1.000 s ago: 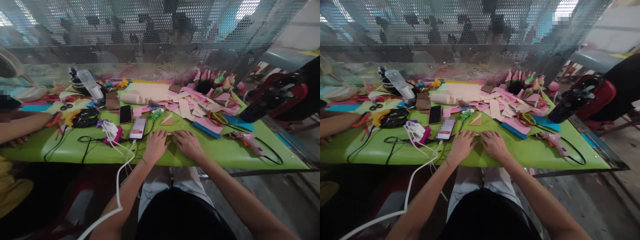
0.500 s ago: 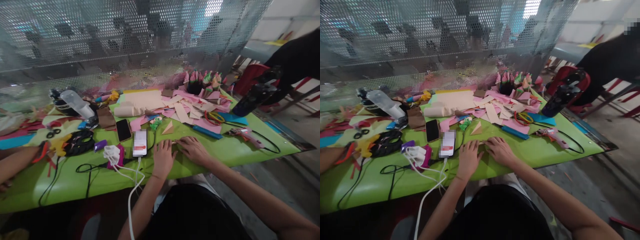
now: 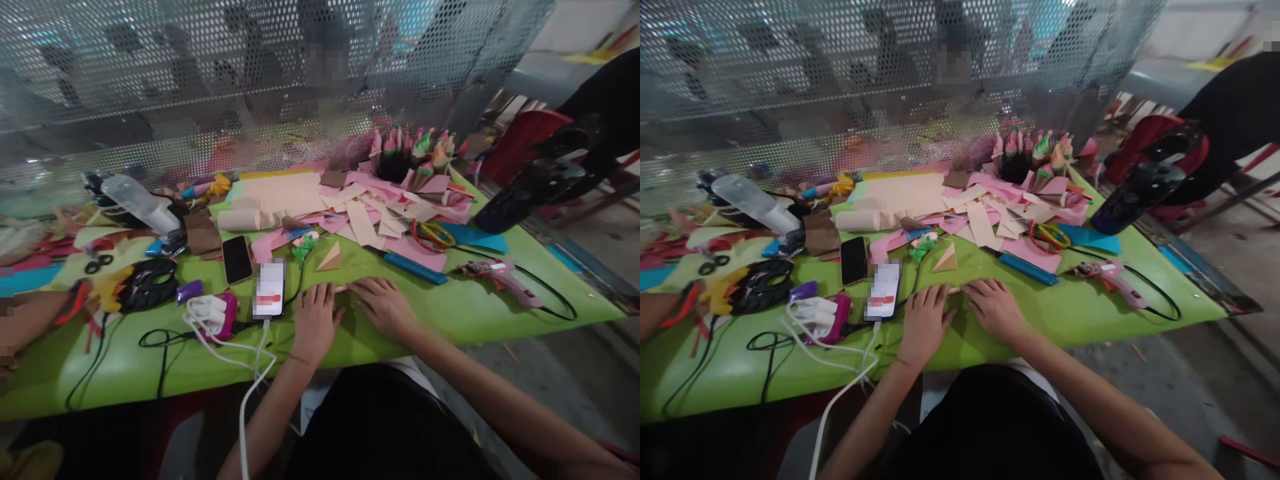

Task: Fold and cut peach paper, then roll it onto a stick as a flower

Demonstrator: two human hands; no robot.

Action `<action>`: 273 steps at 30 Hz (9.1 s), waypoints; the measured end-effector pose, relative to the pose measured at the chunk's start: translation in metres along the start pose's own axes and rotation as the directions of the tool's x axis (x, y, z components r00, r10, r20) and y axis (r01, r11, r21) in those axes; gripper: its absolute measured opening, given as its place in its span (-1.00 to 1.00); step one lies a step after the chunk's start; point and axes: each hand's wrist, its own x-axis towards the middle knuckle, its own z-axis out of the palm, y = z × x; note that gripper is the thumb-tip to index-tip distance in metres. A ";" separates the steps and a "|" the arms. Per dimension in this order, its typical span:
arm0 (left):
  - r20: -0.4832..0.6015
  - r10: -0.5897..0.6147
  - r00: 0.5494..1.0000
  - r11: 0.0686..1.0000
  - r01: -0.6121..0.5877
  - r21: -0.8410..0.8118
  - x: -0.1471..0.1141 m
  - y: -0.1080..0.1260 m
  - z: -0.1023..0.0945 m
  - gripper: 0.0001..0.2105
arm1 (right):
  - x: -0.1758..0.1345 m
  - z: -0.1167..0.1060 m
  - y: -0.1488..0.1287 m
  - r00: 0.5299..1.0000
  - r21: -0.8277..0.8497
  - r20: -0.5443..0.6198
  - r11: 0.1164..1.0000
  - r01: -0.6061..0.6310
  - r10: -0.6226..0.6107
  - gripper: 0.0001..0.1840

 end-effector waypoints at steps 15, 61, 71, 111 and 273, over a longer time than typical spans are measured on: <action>0.034 -0.023 0.999 0.998 0.021 0.063 0.009 0.003 -0.007 -0.54 | 0.013 -0.013 -0.004 0.991 -0.093 0.123 0.994 0.058 -0.046 -0.62; 0.057 -0.050 0.997 0.998 0.048 0.045 -0.012 0.014 -0.005 -0.46 | -0.004 -0.014 -0.001 0.990 -0.059 0.118 0.994 0.089 -0.082 -0.60; 0.023 -0.181 0.983 0.979 0.182 -0.093 -0.019 0.008 -0.008 -0.48 | -0.005 -0.006 0.020 1.000 0.127 -0.025 0.992 0.003 0.000 -0.59; -0.208 -0.439 0.874 0.890 0.391 -0.234 0.086 -0.022 -0.009 -0.53 | -0.012 0.003 0.021 0.998 0.325 -0.038 0.945 -0.040 0.056 -0.88; -0.106 -0.006 0.994 0.997 -0.001 -0.073 0.000 0.033 -0.006 -0.84 | 0.002 -0.023 0.026 0.969 0.285 0.106 0.940 0.187 -0.225 -0.56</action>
